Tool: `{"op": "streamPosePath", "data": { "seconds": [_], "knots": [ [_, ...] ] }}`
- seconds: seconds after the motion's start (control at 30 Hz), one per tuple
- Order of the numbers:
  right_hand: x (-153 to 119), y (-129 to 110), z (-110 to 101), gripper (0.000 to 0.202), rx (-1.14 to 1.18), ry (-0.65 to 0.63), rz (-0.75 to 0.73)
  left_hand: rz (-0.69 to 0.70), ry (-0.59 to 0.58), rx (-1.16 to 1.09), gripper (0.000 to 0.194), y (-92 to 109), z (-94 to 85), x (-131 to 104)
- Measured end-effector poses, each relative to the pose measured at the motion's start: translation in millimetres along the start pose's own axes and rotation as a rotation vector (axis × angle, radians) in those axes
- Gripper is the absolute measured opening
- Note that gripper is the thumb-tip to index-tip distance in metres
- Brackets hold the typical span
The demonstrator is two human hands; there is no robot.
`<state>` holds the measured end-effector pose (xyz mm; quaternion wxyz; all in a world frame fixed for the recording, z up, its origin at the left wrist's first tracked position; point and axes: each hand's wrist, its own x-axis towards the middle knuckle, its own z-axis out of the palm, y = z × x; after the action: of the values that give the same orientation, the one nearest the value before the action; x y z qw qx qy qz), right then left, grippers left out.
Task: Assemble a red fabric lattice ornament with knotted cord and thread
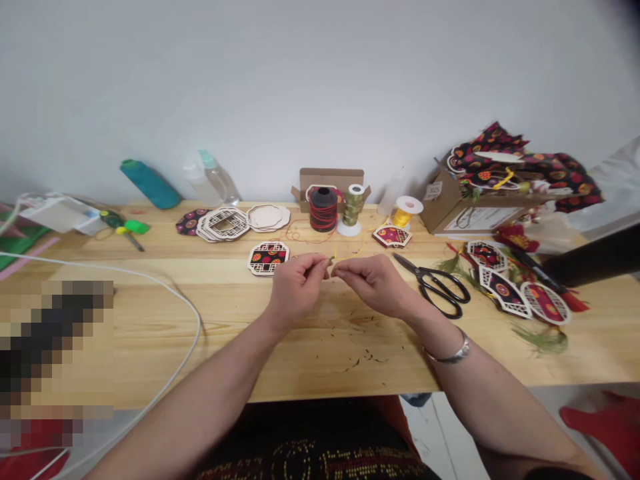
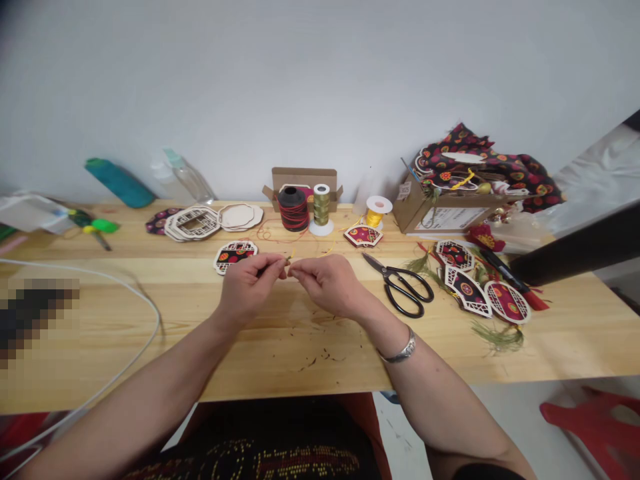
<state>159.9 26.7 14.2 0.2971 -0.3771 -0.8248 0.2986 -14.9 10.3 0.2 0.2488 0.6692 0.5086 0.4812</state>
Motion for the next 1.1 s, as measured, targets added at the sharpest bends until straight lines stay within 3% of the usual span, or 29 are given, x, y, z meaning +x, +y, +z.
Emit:
{"op": "streamPosePath", "data": {
  "seconds": [0.37,0.43,0.6,0.7,0.8,0.9,1.0,1.1],
  "knots": [
    [-1,0,0,0.027,-0.015,0.006,-0.06,0.031,-0.003,0.023,0.019,-5,2.6,0],
    [-2,1,1,0.025,-0.145,0.054,-0.105,0.074,-0.029,0.081,0.019,-8,2.0,0],
    [-5,2,0,0.023,-0.73,0.172,-0.369,0.175,-0.122,0.221,0.022,-11,1.8,0],
    [-5,4,-4,0.028,-0.838,0.186,-0.437,0.235,-0.162,0.228,0.02,-11,2.5,-1],
    [-3,11,-7,0.027,-0.727,0.213,-0.401,0.284,-0.214,0.19,0.017,-10,2.5,-2],
    [1,21,-8,0.02,-0.393,0.234,-0.281,0.318,-0.237,0.092,0.017,-8,1.7,-1],
    [5,28,-7,0.015,-0.061,0.21,-0.121,0.301,-0.195,-0.004,0.015,-7,1.0,0],
    [8,29,-6,0.017,0.085,0.191,-0.011,0.238,-0.134,-0.053,0.013,-5,0.8,0]
  ]
}}
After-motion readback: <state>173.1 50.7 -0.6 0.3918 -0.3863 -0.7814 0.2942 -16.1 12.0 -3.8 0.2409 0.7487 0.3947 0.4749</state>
